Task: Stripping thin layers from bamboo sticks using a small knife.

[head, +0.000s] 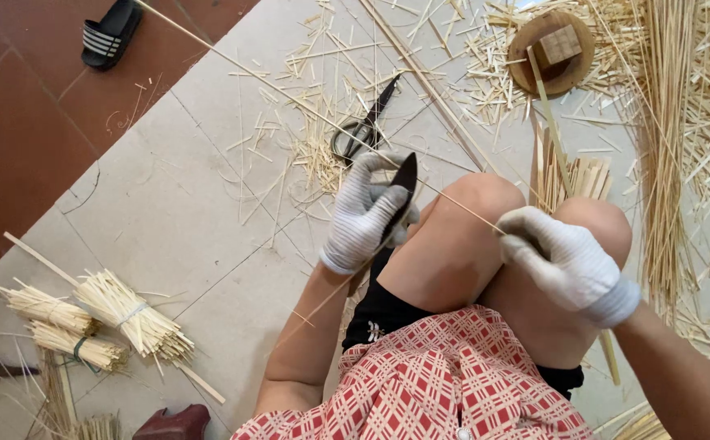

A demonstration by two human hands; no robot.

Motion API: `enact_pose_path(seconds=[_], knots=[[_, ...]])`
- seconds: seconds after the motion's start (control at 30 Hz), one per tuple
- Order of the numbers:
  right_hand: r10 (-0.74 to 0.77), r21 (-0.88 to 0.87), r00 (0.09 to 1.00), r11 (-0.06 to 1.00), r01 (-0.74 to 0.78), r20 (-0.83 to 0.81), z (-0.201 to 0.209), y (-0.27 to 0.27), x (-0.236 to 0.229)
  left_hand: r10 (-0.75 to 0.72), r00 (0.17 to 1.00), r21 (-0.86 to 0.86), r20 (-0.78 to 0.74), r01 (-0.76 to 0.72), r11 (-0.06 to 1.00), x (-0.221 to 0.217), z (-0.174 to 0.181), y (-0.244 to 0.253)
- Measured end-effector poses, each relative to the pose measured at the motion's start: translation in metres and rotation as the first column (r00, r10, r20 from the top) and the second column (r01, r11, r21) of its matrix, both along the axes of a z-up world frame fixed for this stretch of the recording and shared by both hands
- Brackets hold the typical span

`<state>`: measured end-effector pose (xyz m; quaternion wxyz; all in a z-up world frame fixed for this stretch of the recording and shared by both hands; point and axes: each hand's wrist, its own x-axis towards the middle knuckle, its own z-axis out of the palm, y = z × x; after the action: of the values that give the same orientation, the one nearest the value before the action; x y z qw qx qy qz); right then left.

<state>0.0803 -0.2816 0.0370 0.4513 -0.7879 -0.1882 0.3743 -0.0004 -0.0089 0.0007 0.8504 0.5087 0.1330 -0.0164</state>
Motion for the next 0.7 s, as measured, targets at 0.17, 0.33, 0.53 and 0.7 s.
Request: enact_pose_path(seconds=[0.17,0.33,0.53,0.7], knots=[[0.033,0.063,0.999,0.998,-0.032,-0.004,-0.020,0.000,0.005,-0.127,0.990,0.042,-0.066,0.130,0.991,-0.004,0.006,-0.032],[-0.062,0.099,0.795,0.983,0.152,-0.604,-0.021,0.002,0.014,-0.376,0.926,0.082,-0.030,0.378,0.922,-0.011,0.012,-0.046],[0.025,0.190,0.669,0.966,0.175,-0.743,-0.029,-0.012,0.007,-0.215,0.977,-0.001,0.016,0.215,0.977,-0.011,0.010,-0.024],[0.028,0.158,0.749,0.982,0.103,-0.662,-0.027,-0.021,0.001,0.010,0.999,-0.081,0.039,-0.007,0.997,-0.010,0.001,0.002]])
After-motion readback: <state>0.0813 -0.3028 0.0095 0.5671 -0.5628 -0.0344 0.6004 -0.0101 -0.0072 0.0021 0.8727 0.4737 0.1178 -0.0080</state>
